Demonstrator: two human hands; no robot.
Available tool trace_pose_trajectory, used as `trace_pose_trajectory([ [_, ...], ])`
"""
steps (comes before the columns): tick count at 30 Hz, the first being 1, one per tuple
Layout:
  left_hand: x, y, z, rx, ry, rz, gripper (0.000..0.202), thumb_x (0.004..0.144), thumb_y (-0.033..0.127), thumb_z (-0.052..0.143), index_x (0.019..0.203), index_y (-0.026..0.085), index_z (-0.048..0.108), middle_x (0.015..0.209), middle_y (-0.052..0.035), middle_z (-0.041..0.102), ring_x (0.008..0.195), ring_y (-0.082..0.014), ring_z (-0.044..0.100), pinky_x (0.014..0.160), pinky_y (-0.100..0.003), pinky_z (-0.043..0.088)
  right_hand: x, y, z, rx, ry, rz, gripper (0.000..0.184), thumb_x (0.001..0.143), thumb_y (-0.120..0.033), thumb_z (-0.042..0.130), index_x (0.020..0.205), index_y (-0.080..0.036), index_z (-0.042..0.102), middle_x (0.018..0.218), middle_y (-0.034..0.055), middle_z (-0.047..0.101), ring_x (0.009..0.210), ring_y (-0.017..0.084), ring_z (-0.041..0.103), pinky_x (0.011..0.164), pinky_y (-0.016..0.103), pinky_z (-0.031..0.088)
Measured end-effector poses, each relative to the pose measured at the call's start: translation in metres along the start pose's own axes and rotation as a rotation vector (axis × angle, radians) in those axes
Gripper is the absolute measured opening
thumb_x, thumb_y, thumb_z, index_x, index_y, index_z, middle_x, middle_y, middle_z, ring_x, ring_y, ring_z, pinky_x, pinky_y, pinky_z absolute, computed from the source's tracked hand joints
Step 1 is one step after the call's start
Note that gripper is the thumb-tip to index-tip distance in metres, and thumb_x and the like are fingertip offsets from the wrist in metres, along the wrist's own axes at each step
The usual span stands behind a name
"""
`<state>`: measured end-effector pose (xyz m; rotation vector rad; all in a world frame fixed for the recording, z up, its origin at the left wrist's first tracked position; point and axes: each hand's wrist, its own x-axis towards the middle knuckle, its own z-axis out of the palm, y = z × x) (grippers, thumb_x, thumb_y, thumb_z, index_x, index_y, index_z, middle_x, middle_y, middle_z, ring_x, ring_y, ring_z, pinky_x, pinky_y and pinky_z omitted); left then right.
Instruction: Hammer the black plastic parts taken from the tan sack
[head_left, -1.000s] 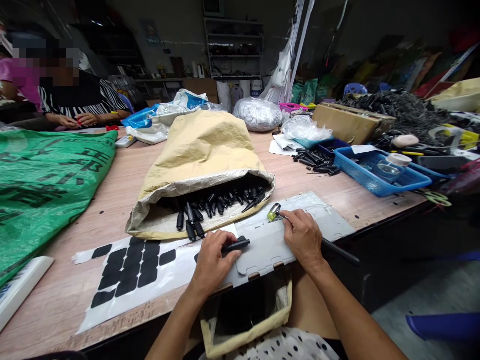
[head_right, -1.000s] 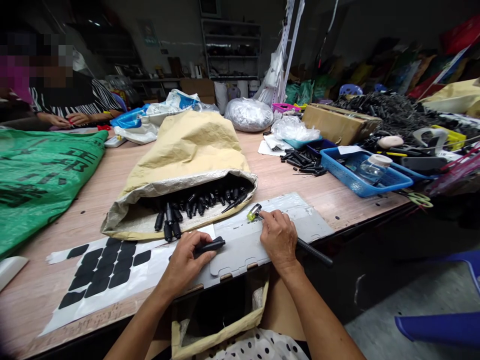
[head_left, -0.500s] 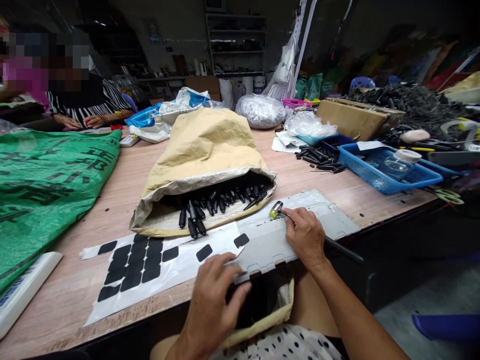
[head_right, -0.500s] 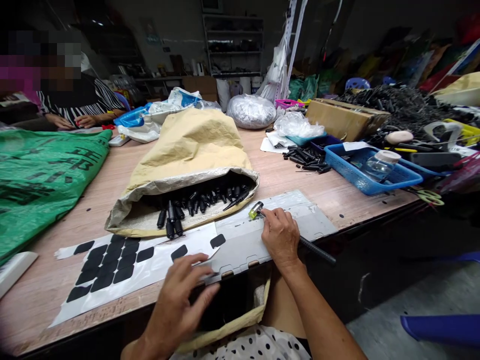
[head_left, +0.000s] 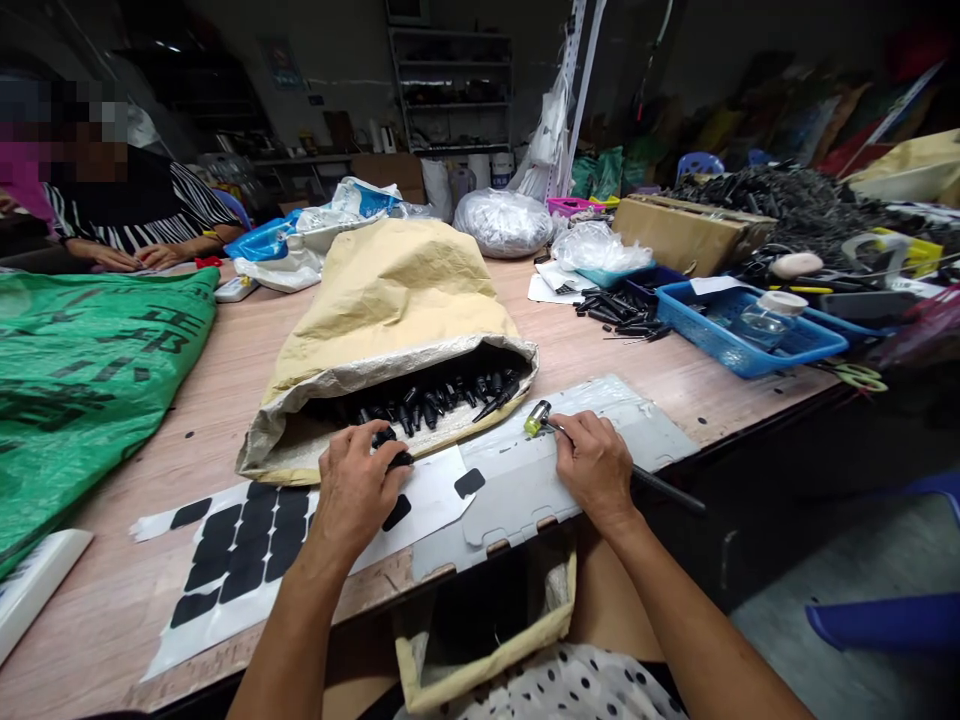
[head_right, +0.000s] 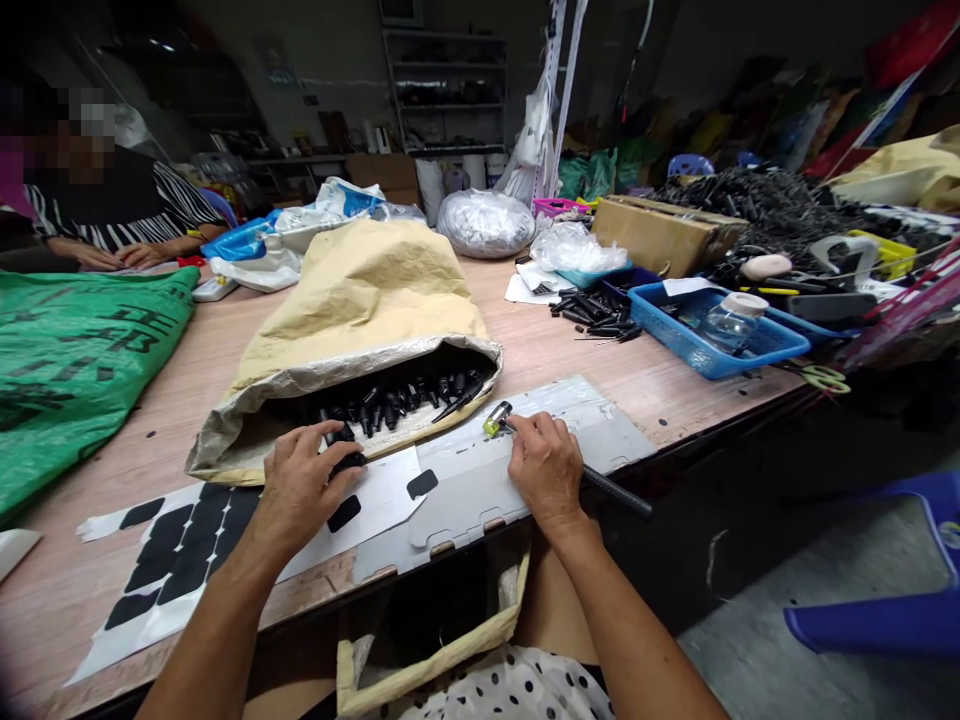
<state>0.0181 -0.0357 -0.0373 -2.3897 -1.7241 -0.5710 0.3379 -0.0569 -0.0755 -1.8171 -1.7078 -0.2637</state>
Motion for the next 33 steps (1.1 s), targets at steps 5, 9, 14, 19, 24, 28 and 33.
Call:
trace_pose_trajectory([
  [5, 0.004, 0.051, -0.003, -0.077, -0.054, 0.196, 0.013, 0.094, 0.031, 0.066, 0.103, 0.023, 0.072, 0.102, -0.0079, 0.071, 0.102, -0.0297, 0.058, 0.09, -0.046, 0.045, -0.001, 0.0, 0.001, -0.005, 0.012, 0.007, 0.026, 0.091, -0.016, 0.061, 0.112, -0.026, 0.073, 0.096, 0.0041, 0.068, 0.089, 0.021, 0.053, 0.077, 0.032, 0.034],
  [9, 0.006, 0.076, 0.009, -0.152, -0.173, 0.229, 0.011, 0.093, 0.032, 0.069, 0.098, 0.022, 0.072, 0.095, -0.0064, 0.068, 0.098, -0.0281, 0.059, 0.086, -0.043, 0.046, 0.0, 0.0, 0.001, -0.007, 0.01, 0.007, 0.026, 0.091, -0.016, 0.061, 0.112, -0.026, 0.073, 0.095, 0.0035, 0.068, 0.09, 0.021, 0.053, 0.078, 0.033, 0.035],
  [14, -0.003, 0.063, 0.024, -0.398, -0.121, 0.085, 0.032, 0.088, 0.032, 0.074, 0.117, 0.021, 0.067, 0.106, -0.0072, 0.066, 0.103, -0.0276, 0.058, 0.091, -0.042, 0.047, 0.0, 0.0, 0.0, -0.007, -0.002, 0.002, 0.026, 0.091, -0.017, 0.06, 0.112, -0.026, 0.073, 0.095, 0.0032, 0.068, 0.09, 0.021, 0.054, 0.079, 0.033, 0.037],
  [19, -0.009, 0.049, 0.03, -0.604, -0.106, -0.03, 0.015, 0.087, 0.027, 0.072, 0.101, 0.021, 0.07, 0.098, -0.0051, 0.066, 0.098, -0.0245, 0.058, 0.086, -0.037, 0.047, 0.001, 0.001, 0.0, -0.003, 0.002, 0.015, 0.025, 0.092, -0.017, 0.06, 0.112, -0.025, 0.073, 0.096, 0.0039, 0.068, 0.09, 0.022, 0.054, 0.079, 0.034, 0.039],
  [24, -0.008, 0.047, 0.028, -0.65, -0.178, -0.028, 0.013, 0.087, 0.03, 0.073, 0.098, 0.023, 0.073, 0.092, -0.0028, 0.067, 0.094, -0.024, 0.057, 0.083, -0.036, 0.043, 0.001, 0.003, -0.003, 0.087, -0.013, -0.011, 0.028, 0.094, -0.016, 0.055, 0.115, -0.023, 0.073, 0.095, 0.0053, 0.068, 0.092, 0.023, 0.057, 0.082, 0.036, 0.044],
  [28, -0.006, 0.044, 0.027, -0.644, -0.216, -0.005, 0.016, 0.085, 0.033, 0.075, 0.098, 0.024, 0.073, 0.09, -0.0021, 0.067, 0.091, -0.0237, 0.056, 0.081, -0.036, 0.041, -0.003, -0.014, -0.015, 0.364, 0.014, -0.064, 0.032, 0.099, -0.019, 0.049, 0.124, -0.02, 0.069, 0.103, 0.0077, 0.069, 0.099, 0.022, 0.062, 0.09, 0.035, 0.049],
  [33, -0.001, 0.039, 0.028, -0.684, -0.238, 0.038, 0.016, 0.084, 0.033, 0.076, 0.097, 0.023, 0.074, 0.087, -0.0024, 0.067, 0.091, -0.0234, 0.056, 0.082, -0.035, 0.041, -0.013, -0.049, -0.034, 0.61, -0.139, -0.122, 0.03, 0.1, -0.021, 0.05, 0.123, -0.022, 0.069, 0.103, 0.0064, 0.07, 0.098, 0.02, 0.065, 0.089, 0.033, 0.052],
])
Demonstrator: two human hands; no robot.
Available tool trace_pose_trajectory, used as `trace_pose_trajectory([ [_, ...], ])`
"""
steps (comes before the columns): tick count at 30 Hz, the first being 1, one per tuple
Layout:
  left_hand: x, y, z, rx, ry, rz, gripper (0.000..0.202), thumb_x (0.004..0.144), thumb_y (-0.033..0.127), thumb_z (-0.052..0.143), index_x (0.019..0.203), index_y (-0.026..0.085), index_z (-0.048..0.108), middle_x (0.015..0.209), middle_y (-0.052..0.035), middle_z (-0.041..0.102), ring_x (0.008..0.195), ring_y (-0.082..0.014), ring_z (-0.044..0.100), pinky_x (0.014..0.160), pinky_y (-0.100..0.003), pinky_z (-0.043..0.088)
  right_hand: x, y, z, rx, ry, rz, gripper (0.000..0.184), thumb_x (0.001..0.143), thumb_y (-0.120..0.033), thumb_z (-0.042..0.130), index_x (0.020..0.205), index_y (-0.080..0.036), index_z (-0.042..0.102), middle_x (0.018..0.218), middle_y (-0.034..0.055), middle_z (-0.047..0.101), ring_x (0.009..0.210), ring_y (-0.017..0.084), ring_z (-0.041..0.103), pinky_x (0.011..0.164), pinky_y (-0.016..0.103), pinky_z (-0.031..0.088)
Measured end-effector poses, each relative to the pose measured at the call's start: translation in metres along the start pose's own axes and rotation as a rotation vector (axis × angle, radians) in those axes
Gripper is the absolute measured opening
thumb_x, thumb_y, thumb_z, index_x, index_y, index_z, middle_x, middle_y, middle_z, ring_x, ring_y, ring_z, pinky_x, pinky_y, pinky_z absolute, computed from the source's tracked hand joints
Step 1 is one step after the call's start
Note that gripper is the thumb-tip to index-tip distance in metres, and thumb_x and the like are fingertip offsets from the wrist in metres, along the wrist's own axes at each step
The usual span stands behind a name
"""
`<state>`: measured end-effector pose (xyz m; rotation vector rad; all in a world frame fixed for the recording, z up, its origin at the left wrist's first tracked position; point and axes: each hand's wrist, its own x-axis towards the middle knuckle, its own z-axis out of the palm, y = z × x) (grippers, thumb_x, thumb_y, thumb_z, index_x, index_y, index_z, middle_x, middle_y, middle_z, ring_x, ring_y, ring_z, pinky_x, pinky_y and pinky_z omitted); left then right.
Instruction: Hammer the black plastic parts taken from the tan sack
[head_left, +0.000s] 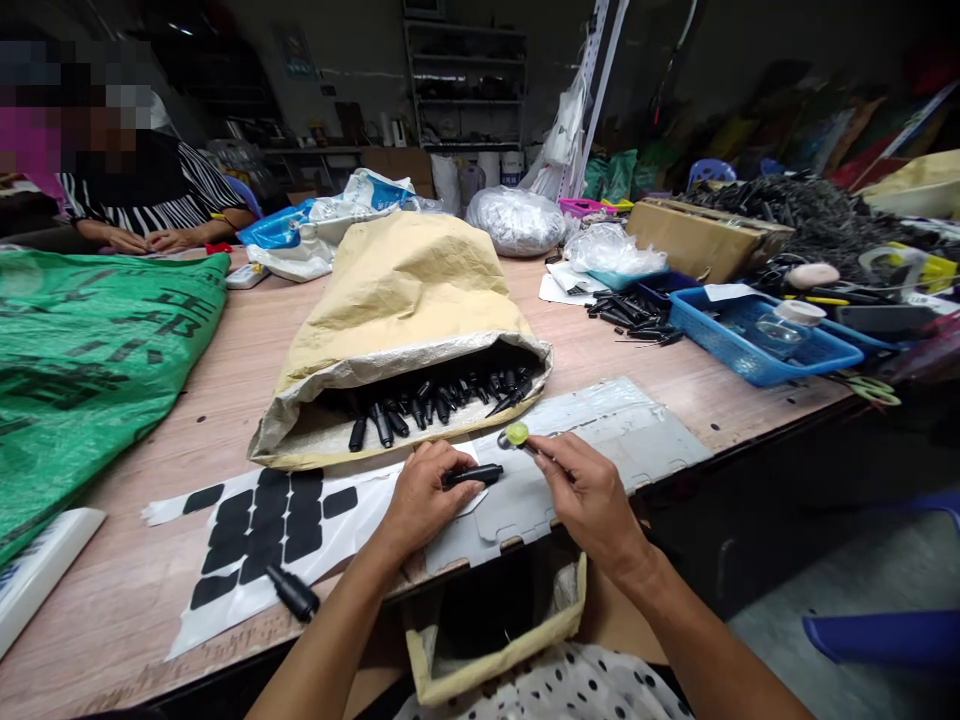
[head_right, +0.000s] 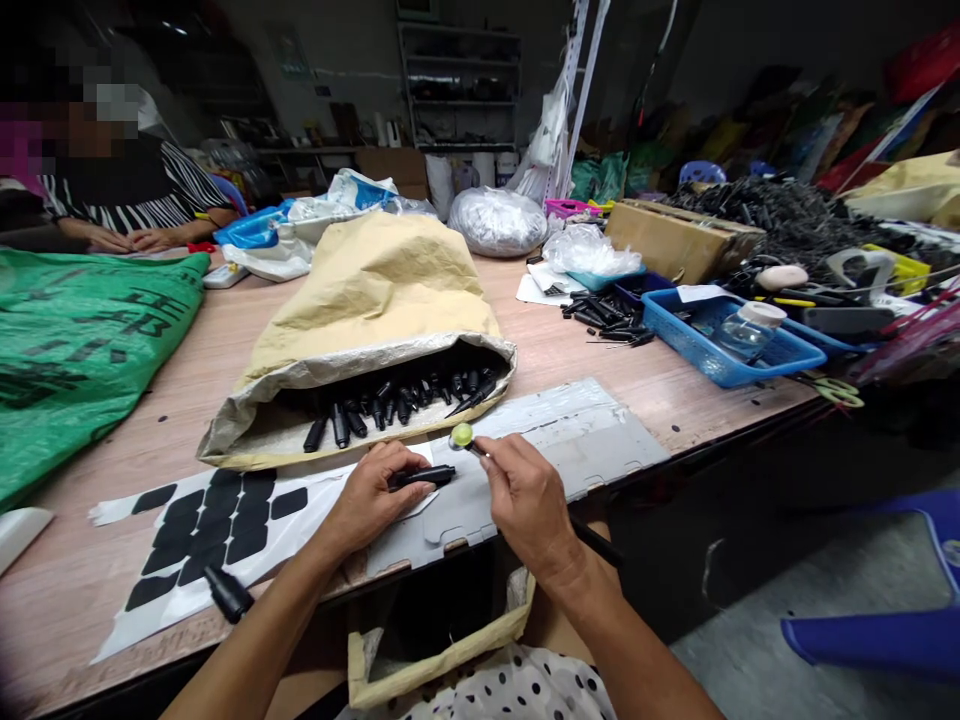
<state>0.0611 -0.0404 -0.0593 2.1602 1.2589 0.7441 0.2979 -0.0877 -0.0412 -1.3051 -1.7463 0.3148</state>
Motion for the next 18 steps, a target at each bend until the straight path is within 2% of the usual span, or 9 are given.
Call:
trace_pose_trajectory([
  [4, 0.0, 0.002, 0.001, 0.014, 0.026, -0.005, 0.014, 0.084, 0.031, 0.076, 0.096, 0.023, 0.074, 0.087, -0.0025, 0.066, 0.09, -0.023, 0.056, 0.082, -0.035, 0.042, -0.005, -0.016, 0.009, 0.043, -0.061, -0.016, 0.03, 0.1, -0.02, 0.05, 0.122, -0.023, 0.069, 0.1, 0.0066, 0.07, 0.095, 0.02, 0.066, 0.086, 0.034, 0.053],
  [9, -0.002, 0.008, 0.003, 0.057, 0.04, 0.002, 0.015, 0.084, 0.031, 0.077, 0.097, 0.024, 0.073, 0.09, -0.0019, 0.067, 0.092, -0.0223, 0.057, 0.083, -0.035, 0.041, -0.006, -0.019, 0.014, 0.03, -0.044, -0.051, 0.03, 0.099, -0.019, 0.052, 0.123, -0.024, 0.069, 0.102, 0.0063, 0.071, 0.098, 0.02, 0.066, 0.089, 0.034, 0.053],
  [13, -0.005, 0.008, 0.005, 0.098, 0.039, -0.002, 0.015, 0.086, 0.033, 0.076, 0.098, 0.024, 0.072, 0.092, -0.0018, 0.067, 0.092, -0.0222, 0.057, 0.082, -0.035, 0.041, -0.003, -0.015, 0.009, -0.007, 0.001, -0.062, 0.029, 0.099, -0.019, 0.054, 0.123, -0.024, 0.07, 0.105, 0.0064, 0.071, 0.1, 0.02, 0.066, 0.091, 0.035, 0.052],
  [18, -0.006, 0.008, 0.006, 0.095, 0.022, -0.002, 0.015, 0.087, 0.034, 0.074, 0.099, 0.025, 0.071, 0.091, -0.0019, 0.068, 0.09, -0.0226, 0.057, 0.081, -0.036, 0.04, -0.001, -0.008, 0.0, -0.057, 0.039, -0.008, 0.028, 0.098, -0.022, 0.055, 0.12, -0.024, 0.071, 0.108, 0.0066, 0.073, 0.102, 0.02, 0.068, 0.092, 0.035, 0.054],
])
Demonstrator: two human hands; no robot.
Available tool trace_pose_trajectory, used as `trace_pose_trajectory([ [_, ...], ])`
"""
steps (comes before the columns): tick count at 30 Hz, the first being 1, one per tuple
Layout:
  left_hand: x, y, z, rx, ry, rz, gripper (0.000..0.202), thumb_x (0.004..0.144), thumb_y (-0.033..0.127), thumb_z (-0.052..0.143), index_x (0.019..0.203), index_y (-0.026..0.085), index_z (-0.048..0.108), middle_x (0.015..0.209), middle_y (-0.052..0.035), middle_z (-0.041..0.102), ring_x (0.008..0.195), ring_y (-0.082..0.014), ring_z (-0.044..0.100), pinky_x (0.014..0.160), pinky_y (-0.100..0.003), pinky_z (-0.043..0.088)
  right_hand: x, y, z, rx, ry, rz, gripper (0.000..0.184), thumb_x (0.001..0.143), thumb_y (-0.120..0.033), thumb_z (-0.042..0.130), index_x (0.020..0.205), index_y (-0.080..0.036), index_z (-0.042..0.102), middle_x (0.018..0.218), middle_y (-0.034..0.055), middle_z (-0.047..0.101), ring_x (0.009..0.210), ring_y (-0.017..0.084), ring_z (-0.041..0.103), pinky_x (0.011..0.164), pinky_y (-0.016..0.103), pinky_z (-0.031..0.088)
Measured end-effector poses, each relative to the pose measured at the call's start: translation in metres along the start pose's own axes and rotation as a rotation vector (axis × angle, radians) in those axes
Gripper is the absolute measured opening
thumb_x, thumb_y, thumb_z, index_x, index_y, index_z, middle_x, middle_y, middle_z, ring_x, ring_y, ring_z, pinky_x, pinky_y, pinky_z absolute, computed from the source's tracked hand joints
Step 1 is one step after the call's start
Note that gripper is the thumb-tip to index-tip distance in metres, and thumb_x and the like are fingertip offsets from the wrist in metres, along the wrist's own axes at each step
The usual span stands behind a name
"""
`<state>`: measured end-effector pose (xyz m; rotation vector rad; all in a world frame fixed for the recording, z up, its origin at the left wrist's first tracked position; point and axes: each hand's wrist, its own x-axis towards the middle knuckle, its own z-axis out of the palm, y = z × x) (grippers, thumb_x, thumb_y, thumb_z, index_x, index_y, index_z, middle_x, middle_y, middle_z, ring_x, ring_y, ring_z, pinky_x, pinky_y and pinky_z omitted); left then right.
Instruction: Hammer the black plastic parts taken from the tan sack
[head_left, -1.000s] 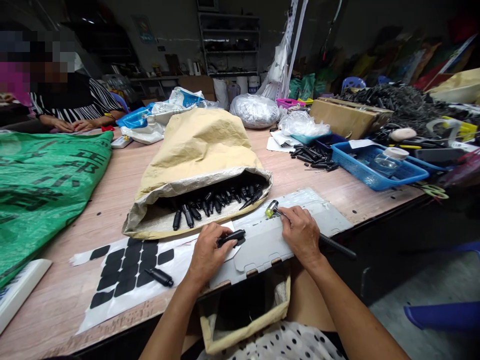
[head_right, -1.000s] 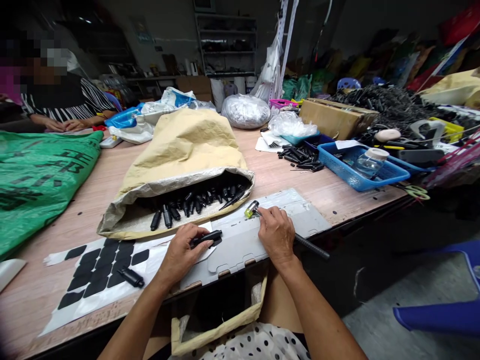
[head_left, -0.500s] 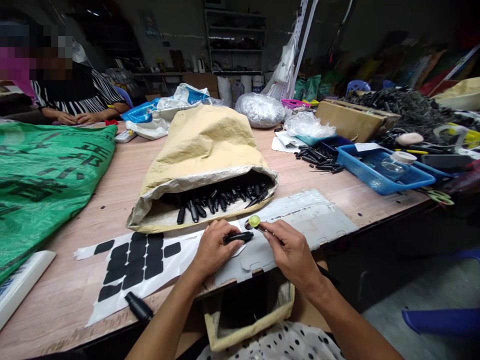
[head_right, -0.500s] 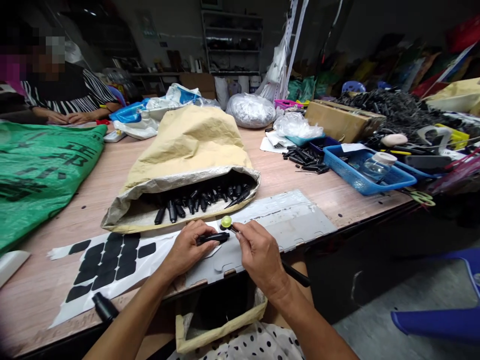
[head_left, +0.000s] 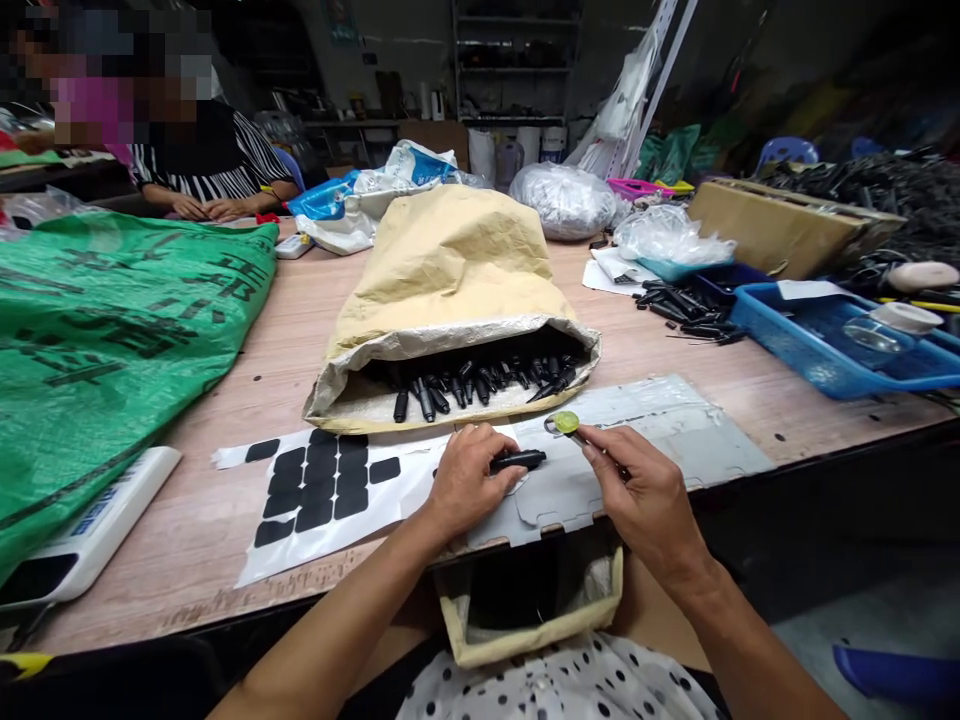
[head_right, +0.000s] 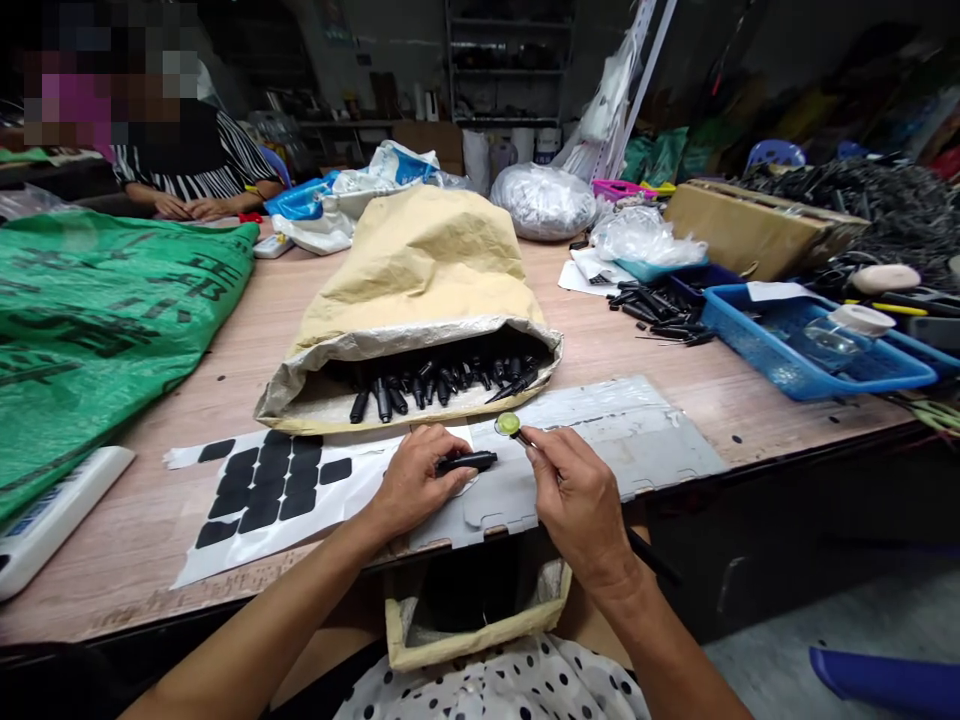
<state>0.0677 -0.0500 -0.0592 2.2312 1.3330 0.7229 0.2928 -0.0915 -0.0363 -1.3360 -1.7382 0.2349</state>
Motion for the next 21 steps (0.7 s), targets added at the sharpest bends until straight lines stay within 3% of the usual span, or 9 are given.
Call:
trace_pose_trajectory([
  [15, 0.004, 0.004, -0.006, -0.097, -0.015, -0.068, 0.015, 0.08, 0.028, 0.078, 0.092, 0.023, 0.071, 0.091, -0.0009, 0.068, 0.091, -0.0223, 0.057, 0.081, -0.035, 0.041, -0.004, -0.012, 0.015, 0.076, -0.11, -0.022, 0.027, 0.099, -0.02, 0.053, 0.119, -0.022, 0.071, 0.101, 0.0062, 0.073, 0.096, 0.018, 0.069, 0.086, 0.032, 0.056],
  [21, 0.005, 0.006, -0.006, -0.124, -0.006, -0.121, 0.015, 0.077, 0.026, 0.079, 0.087, 0.024, 0.068, 0.091, -0.0002, 0.069, 0.091, -0.0226, 0.057, 0.08, -0.035, 0.041, 0.003, -0.022, 0.012, 0.055, -0.13, -0.064, 0.029, 0.1, -0.018, 0.05, 0.121, -0.024, 0.07, 0.098, 0.0062, 0.072, 0.093, 0.019, 0.068, 0.084, 0.032, 0.056],
])
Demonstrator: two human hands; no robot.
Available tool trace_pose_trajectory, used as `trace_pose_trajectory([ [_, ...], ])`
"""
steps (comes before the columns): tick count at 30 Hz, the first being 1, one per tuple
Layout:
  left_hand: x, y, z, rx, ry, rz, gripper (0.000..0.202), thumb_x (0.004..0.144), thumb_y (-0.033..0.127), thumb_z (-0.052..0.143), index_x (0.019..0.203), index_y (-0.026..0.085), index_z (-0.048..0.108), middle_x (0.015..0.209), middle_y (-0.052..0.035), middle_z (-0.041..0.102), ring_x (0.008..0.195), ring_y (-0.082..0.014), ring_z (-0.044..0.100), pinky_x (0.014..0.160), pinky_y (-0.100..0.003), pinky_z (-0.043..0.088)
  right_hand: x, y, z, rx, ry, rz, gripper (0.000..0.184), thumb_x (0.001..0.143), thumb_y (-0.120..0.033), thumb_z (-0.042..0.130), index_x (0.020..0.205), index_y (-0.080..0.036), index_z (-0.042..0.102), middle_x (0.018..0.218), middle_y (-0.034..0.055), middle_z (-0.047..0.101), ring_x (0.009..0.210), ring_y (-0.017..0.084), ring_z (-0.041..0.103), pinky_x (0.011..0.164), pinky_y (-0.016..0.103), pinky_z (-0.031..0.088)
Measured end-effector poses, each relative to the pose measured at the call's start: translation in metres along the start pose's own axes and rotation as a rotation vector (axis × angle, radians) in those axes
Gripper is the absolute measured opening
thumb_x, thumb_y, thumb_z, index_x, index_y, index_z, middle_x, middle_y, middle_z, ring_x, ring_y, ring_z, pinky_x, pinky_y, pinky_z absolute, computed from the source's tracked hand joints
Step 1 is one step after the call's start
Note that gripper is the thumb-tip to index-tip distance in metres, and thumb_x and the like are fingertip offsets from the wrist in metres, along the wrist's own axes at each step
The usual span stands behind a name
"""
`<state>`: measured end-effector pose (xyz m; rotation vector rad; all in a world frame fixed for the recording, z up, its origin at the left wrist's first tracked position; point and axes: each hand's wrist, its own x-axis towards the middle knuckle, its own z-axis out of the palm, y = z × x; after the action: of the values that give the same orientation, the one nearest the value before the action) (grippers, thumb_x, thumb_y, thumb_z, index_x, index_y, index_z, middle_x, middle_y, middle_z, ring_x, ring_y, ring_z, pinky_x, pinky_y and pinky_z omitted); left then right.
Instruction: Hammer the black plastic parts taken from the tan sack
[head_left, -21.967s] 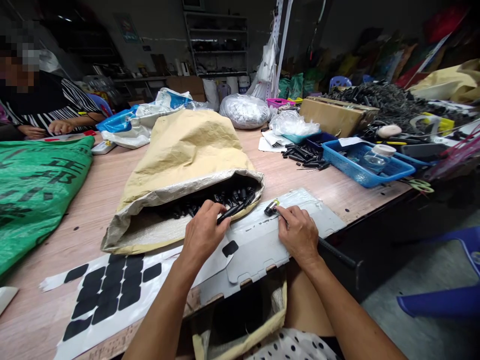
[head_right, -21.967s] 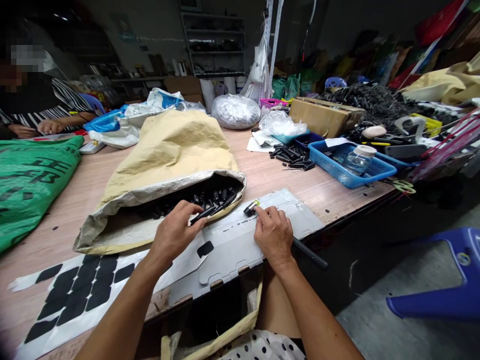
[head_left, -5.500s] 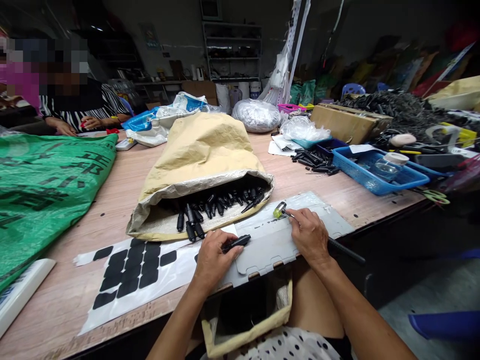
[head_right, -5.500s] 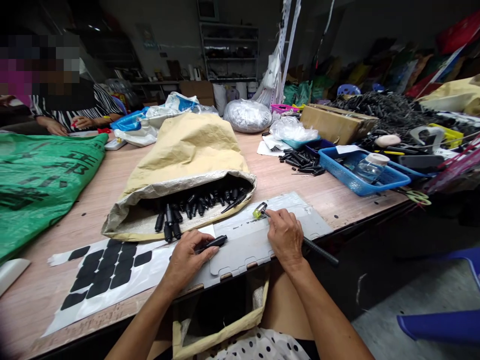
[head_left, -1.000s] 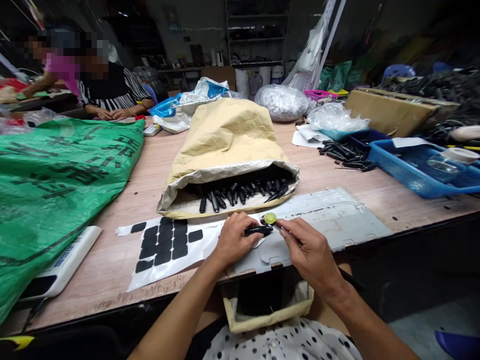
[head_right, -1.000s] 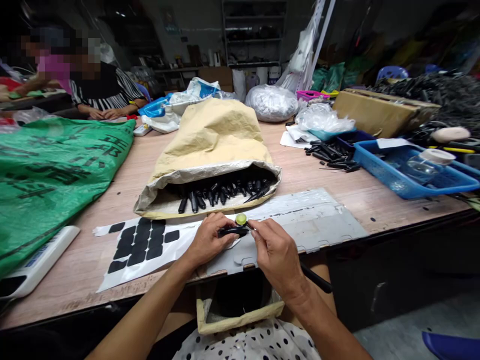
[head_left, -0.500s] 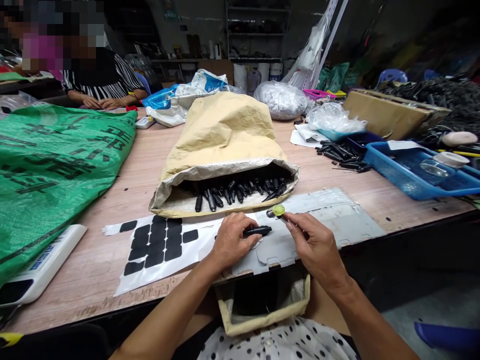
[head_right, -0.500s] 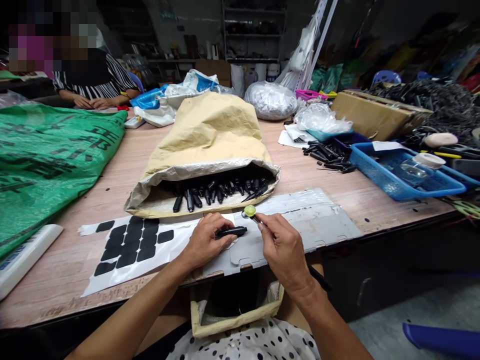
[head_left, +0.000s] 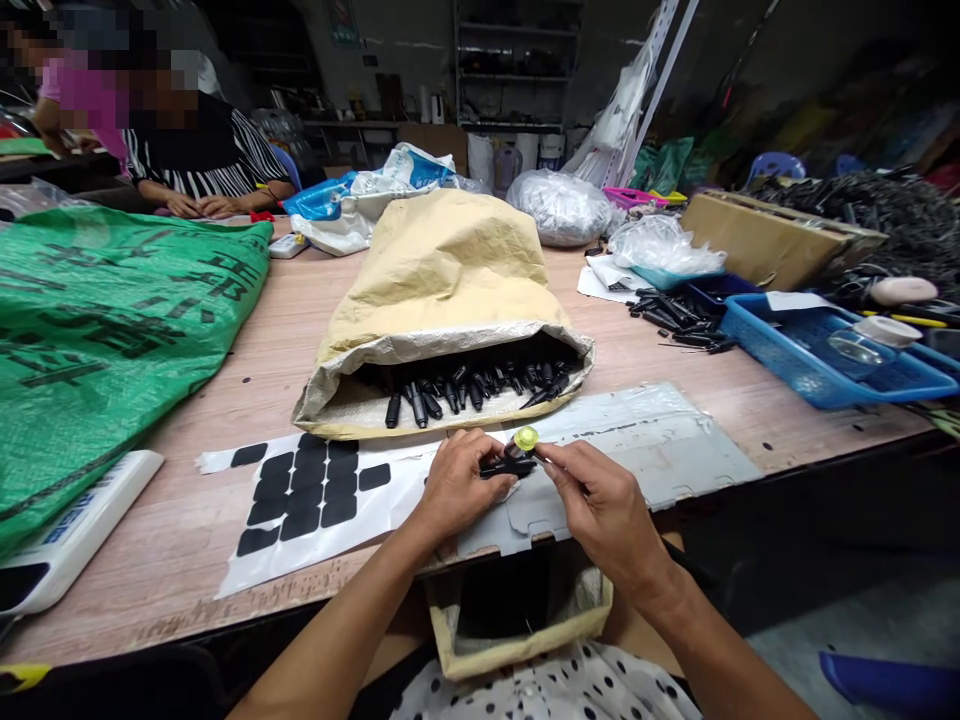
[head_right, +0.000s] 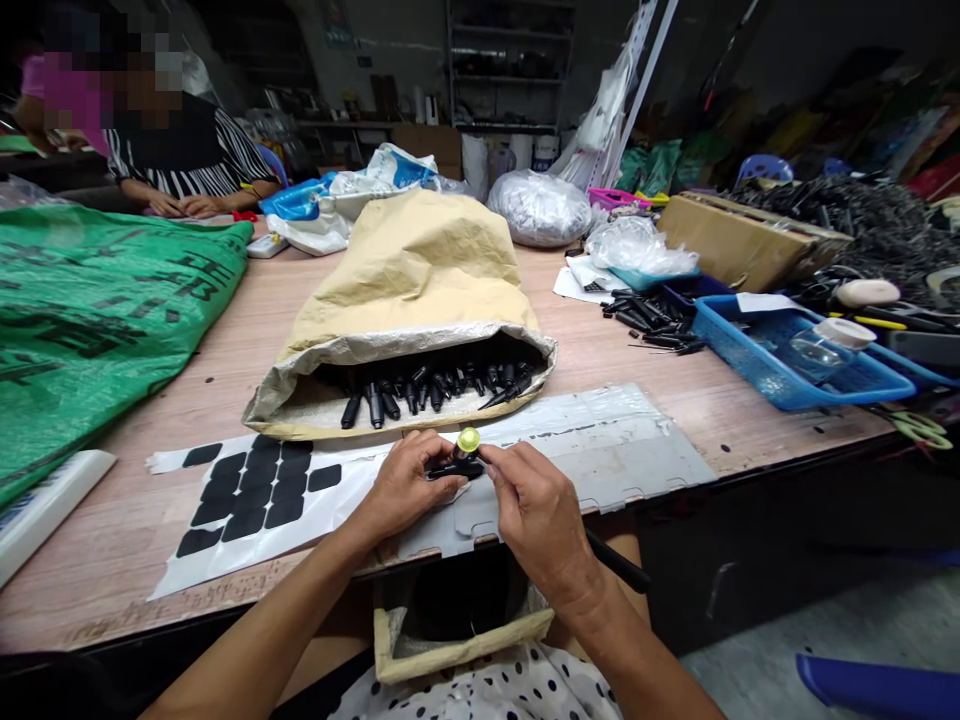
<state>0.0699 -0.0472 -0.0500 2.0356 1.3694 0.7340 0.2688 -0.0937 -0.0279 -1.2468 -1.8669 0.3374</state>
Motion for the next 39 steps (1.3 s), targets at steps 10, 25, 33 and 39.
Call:
trace_pose_trajectory([
  [10, 0.001, -0.001, 0.002, -0.017, 0.031, -0.009, 0.013, 0.075, 0.024, 0.079, 0.08, 0.023, 0.067, 0.087, -0.0002, 0.068, 0.089, -0.0224, 0.058, 0.078, -0.034, 0.042, -0.008, -0.005, 0.003, -0.111, -0.024, -0.061, 0.043, 0.097, -0.009, 0.046, 0.13, -0.028, 0.068, 0.094, 0.006, 0.069, 0.091, 0.019, 0.066, 0.081, 0.032, 0.056],
  [25, 0.0, -0.002, 0.005, -0.021, 0.066, -0.007, 0.01, 0.073, 0.02, 0.078, 0.08, 0.023, 0.071, 0.084, -0.0003, 0.07, 0.088, -0.0222, 0.059, 0.08, -0.035, 0.044, -0.013, 0.006, -0.003, -0.132, 0.08, -0.015, 0.037, 0.098, -0.013, 0.047, 0.124, -0.025, 0.07, 0.093, 0.0063, 0.07, 0.09, 0.019, 0.067, 0.081, 0.032, 0.056],
  [33, 0.0, 0.002, 0.001, -0.024, 0.044, -0.026, 0.008, 0.072, 0.019, 0.078, 0.078, 0.023, 0.073, 0.084, -0.0016, 0.071, 0.088, -0.0234, 0.059, 0.079, -0.035, 0.043, 0.002, 0.066, -0.029, -0.475, 0.209, 0.122, 0.031, 0.097, -0.017, 0.051, 0.118, -0.024, 0.074, 0.096, 0.0057, 0.071, 0.092, 0.021, 0.064, 0.083, 0.034, 0.049],
  [39, -0.001, 0.0, 0.001, -0.036, 0.031, 0.0, 0.004, 0.078, 0.023, 0.076, 0.082, 0.023, 0.074, 0.083, -0.0013, 0.07, 0.086, -0.0225, 0.058, 0.081, -0.036, 0.042, -0.001, 0.098, -0.02, -0.682, 0.204, 0.17, 0.029, 0.092, -0.014, 0.056, 0.113, -0.023, 0.075, 0.095, 0.0058, 0.069, 0.087, 0.022, 0.057, 0.079, 0.034, 0.041],
])
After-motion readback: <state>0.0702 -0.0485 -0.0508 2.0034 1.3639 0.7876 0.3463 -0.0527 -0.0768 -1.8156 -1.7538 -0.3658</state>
